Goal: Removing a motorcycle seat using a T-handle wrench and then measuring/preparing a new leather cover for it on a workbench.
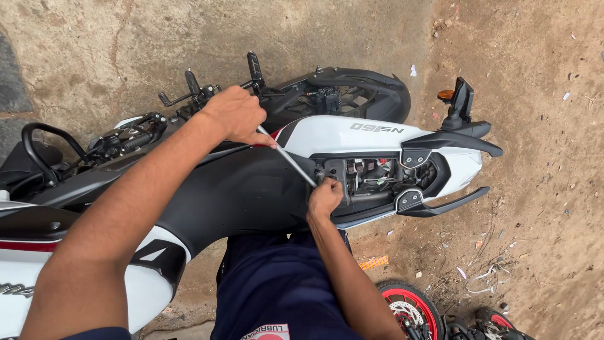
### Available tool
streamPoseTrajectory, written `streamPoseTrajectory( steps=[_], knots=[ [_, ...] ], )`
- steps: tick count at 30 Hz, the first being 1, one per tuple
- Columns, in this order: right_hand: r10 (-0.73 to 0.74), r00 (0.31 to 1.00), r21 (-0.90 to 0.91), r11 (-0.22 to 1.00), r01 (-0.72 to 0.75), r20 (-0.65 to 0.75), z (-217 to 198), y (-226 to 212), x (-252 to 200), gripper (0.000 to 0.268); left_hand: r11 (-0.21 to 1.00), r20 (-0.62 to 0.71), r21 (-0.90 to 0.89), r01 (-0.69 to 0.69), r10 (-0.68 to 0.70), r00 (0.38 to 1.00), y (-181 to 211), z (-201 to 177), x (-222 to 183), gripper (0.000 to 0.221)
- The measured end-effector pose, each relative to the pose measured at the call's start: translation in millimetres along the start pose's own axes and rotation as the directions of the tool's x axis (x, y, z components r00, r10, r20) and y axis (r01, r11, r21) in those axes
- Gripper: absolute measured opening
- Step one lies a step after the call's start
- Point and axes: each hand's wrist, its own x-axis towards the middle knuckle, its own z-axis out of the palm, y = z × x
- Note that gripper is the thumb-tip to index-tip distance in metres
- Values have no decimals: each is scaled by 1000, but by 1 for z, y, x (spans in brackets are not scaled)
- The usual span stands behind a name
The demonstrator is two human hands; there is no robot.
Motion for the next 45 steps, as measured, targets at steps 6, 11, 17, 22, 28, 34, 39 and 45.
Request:
streamPoseTrajectory(
  steps=[6, 11, 17, 22, 28, 34, 39, 45],
  knots=[
    [-273, 956, -204, 935, 290, 107, -15, -2, 15, 26, 998, -8, -52, 33, -34, 999, -1, 7, -2, 91],
    [-608, 734, -372, 633, 679, 304, -27, -35, -3, 23, 994, 52, -79, 69, -65, 997, -3, 20, -10, 94],
    [-676, 596, -367, 471, 802, 434, -34, -39, 8, 20, 944, 3, -282, 172, -179, 984, 22, 85, -43, 85],
    [-679, 470, -301, 361, 883, 564, -44, -38, 22, 18, 883, -209, -382, 272, -370, 905, 63, 115, -72, 84],
    [-655, 427, -276, 327, 904, 624, -40, -39, 27, 21, 869, -320, -313, 383, -476, 819, 74, 134, -79, 83],
    [-626, 324, -288, 161, 944, 710, -39, -55, 37, 20, 792, -416, -434, 429, -599, 685, 143, 212, -83, 83],
    [-538, 62, -100, -42, 994, 841, -43, -79, 36, 14, 103, 126, -908, 406, -858, 499, 353, 296, -32, 65],
    [-471, 129, -139, 13, 990, 872, -53, -89, 25, 26, -359, 76, -917, -175, -587, 806, 475, 232, 124, 58]
  ],
)
